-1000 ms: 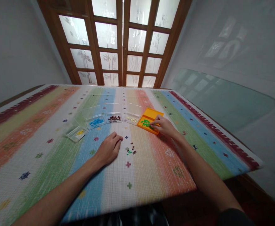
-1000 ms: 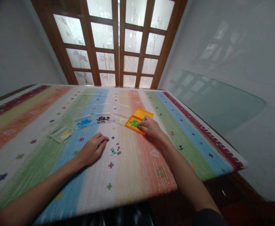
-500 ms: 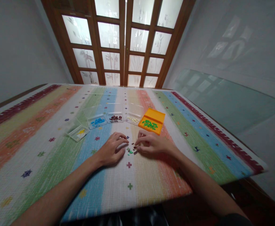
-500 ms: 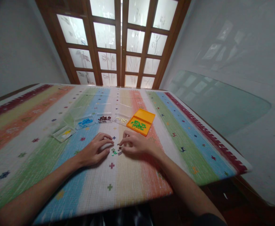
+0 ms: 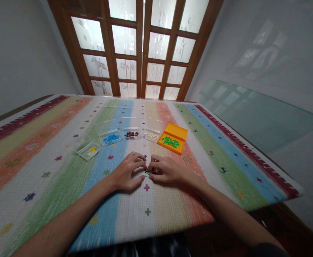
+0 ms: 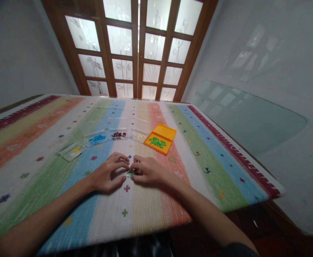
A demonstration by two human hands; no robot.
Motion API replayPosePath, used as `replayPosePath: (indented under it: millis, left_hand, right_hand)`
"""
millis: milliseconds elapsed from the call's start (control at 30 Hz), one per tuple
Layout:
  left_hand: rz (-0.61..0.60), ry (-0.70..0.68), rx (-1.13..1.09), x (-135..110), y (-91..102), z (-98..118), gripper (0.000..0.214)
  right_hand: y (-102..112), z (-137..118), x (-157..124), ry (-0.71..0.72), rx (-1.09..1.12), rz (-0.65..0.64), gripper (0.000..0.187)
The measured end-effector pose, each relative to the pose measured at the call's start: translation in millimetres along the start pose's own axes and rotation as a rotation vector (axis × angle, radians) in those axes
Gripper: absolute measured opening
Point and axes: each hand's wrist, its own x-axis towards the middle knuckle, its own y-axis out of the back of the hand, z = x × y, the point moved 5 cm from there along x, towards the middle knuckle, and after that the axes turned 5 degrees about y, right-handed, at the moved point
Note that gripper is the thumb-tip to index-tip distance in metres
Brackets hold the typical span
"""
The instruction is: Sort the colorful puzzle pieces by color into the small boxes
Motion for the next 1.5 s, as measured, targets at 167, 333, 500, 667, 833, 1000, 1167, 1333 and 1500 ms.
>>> replayPosePath:
  millis: [167, 333, 500, 667, 833, 1000, 1167, 1333, 1500]
  left_hand:
    - [-0.003, 0.018, 0.007, 0.0, -0.8, -1.0, 0.019]
    - [-0.006, 0.030, 0.014, -0.2, -0.1, -1.1, 0.018]
    - [0.002, 0.035, 0.023, 0.4, -0.7, -1.1, 0.017]
    - [0.001, 0.028, 0.019, 0.3, -2.1, -1.9, 0.018]
    - [0.000, 0.036, 0.013, 0.7, -1.3, -1.0, 0.017]
    - [-0.013, 0.053, 0.008, 0.8, -1.5, -1.1, 0.017]
    - [-0.011, 0.018, 0.015, 0.3, -1.8, -1.7, 0.018]
    - [-0.008, 0.006, 0.009, 1.0, -2.0, -0.8, 0.018]
    - [-0.015, 0.010, 0.003, 1.2, -2.4, -0.7, 0.017]
  right_hand:
    - [-1.3, 1.6, 0.9, 0.002, -0.017, 0.009, 0.012]
    - [-1.1, 1.6, 0.5, 0.044, -0.024, -0.027, 0.013]
    - [-3.9, -1.1, 1.5, 0.096, -0.182, -0.044, 0.014]
    - [-11.8, -6.6, 5.4, 0.074, -0.372, -0.082, 0.018]
    - [-3.0, -1.2, 6.4, 0.047, -0.368, -0.052, 0.018]
    - [40.5, 30.4, -4.9, 0.012, -0.312, 0.136, 0.012]
    - [78.8, 79.8, -28.6, -0.182, -0.335, 0.260, 0.012]
    - [84.6, 110.1, -40.6, -0.291, -0.370, 0.234, 0.010]
    - [79.3, 121.0, -41.7, -0.355, -0.410, 0.178, 0.010]
